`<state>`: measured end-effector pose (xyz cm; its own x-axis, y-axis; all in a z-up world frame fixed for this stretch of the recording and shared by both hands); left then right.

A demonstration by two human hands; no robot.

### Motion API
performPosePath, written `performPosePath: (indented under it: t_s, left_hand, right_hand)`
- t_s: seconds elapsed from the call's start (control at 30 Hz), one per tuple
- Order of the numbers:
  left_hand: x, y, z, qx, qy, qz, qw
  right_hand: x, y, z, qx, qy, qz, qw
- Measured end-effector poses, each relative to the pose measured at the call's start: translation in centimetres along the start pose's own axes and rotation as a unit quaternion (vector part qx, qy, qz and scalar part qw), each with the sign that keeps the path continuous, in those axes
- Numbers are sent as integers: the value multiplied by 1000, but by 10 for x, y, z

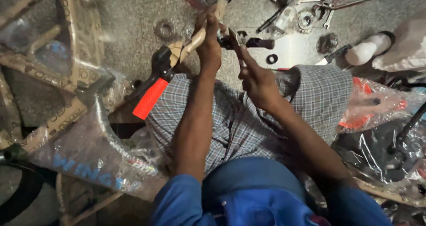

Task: The person sits on the floor and assembles a bicycle handlebar component. They use a red screwdriver to tighten a screw on a black clamp, then use a wrench to tighten a nut on the handlebar stem. The person also handles a white bottle and a small black plastic piece during the process.

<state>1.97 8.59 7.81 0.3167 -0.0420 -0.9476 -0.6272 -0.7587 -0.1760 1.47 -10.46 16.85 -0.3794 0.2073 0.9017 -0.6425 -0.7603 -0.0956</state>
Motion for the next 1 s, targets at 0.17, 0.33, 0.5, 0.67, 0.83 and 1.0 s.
performPosePath:
  t_s: [0.17,0.33,0.5,0.67,0.83,1.0]
  left_hand:
    - [4,5,4,-24,-26,-7,999]
    - [2,2,1,-7,-36,-34,999]
    - [17,8,5,-3,1,-17,1000]
    - [29,3,1,-13,-21,-38,999]
    - [20,8,5,-1,3,-44,999]
    - [-11,15,-2,31,-65,-82,994]
  right_hand:
    - [-8,21,3,-191,-253,51,947]
    - [-20,14,-15,-73,-159,54,983]
    - [-30,27,-19,-100,-176,29,979]
    - [-48,27,-28,-32,-121,-102,987]
    - [-67,38,-35,-74,-206,18,976]
    - [-74,46,-34,-171,-312,52,933]
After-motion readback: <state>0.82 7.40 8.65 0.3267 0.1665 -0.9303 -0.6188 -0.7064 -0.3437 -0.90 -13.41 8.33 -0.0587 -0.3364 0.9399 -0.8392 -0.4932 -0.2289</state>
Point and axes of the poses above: each hand's wrist, its own y-axis away from the middle knuckle, its own z-axis out of the back of the hand, x = y × z, the point moved 2 cm from there along -y, towards the middle knuckle, and after that the axes turned 12 degrees about -y, right-handed, at the moved point
